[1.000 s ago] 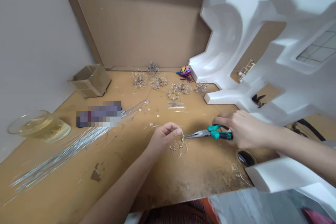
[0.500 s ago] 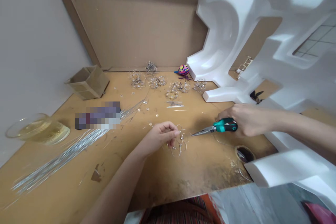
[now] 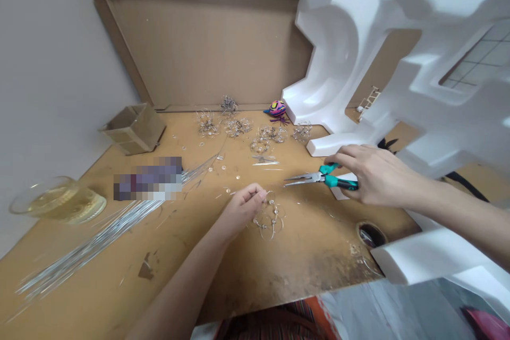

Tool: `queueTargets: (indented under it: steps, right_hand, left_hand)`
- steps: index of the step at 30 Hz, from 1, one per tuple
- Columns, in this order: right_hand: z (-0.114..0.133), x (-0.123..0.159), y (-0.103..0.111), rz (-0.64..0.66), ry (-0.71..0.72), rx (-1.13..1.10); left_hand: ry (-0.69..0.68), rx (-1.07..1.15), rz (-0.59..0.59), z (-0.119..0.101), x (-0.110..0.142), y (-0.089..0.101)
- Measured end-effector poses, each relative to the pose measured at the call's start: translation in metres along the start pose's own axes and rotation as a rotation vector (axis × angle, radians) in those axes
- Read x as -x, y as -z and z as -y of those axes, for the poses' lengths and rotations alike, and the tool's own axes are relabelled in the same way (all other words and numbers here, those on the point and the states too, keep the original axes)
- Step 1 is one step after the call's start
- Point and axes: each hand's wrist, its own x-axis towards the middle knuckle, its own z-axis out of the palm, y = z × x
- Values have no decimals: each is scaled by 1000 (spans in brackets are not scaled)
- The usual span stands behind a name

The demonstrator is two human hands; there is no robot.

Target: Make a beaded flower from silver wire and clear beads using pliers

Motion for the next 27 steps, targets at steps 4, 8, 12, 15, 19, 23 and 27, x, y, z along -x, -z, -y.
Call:
queueTargets:
  steps: [4,8,12,15,19,23,27]
  right_hand:
    - [14,-1,3,-57,106,124]
    - [32,-1,0,-79,224,229]
    - [40,-5,-9,-105,242,276]
    - [40,-8,-14,-117,247,289]
    - [40,-9,-15,-113,270,295]
    - [40,-8,-14,-121,274,298]
    - [40,-8,-14,-114,284,294]
  left_hand:
    - [20,113,-72,5,-3,-4]
    - [34,211,-65,5,-3,-5]
    - [73,266,-45,3,-3,-5]
    - [94,292,-40,2,-2,-5]
    - [110,324,-33,0,-2,-5]
    - [116,331,-32,0,-3,-5]
    - [129,335,-26,1,-3,-4]
